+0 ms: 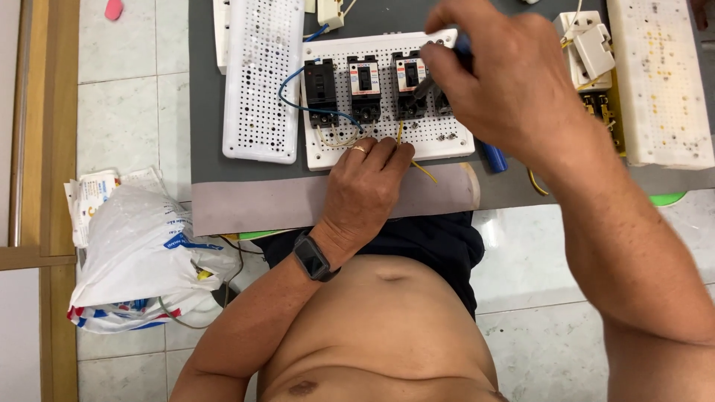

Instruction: Connecting electrical wires to circuit breaker terminals on a mounting board using a screwdriver

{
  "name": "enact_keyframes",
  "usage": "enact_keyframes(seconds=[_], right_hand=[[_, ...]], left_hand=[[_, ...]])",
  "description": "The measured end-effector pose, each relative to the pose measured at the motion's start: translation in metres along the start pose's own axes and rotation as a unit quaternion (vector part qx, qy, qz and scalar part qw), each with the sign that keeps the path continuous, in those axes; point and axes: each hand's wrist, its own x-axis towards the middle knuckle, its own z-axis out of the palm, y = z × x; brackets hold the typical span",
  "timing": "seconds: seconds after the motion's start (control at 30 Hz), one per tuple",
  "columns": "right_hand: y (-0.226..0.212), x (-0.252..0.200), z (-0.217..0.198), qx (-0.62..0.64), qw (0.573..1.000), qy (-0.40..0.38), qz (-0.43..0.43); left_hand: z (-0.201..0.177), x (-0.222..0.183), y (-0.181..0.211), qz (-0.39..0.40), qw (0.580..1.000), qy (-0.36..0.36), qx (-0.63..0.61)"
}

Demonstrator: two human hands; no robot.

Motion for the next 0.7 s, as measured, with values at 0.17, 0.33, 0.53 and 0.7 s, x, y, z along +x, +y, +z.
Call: enact_keyframes(seconds=[0.17, 0.33, 0.53, 0.7], right_hand=[[-0.01, 0.022, -0.003, 0.002, 0.998, -0.052, -0.043], [-0.007, 0.021, 0.004, -0.079, 0.994, 0.002, -0.08], [-0.013, 0.027, -0.023, 0.029, 0.983, -0.177, -0.034], [0.005, 0.022, -0.013, 0.031, 0.993, -0.112, -0.007]], left_hand=[[0.002, 0.001, 0.0, -0.003, 1.0, 0.011, -0.011], [0.003, 0.001, 0.0, 0.0, 1.0, 0.025, -0.017], [-0.001, 0.001, -0.001, 0.018, 1.0, 0.001, 0.013], [0.002, 0.0, -0.001, 0.019, 0.999, -0.02, 0.021]])
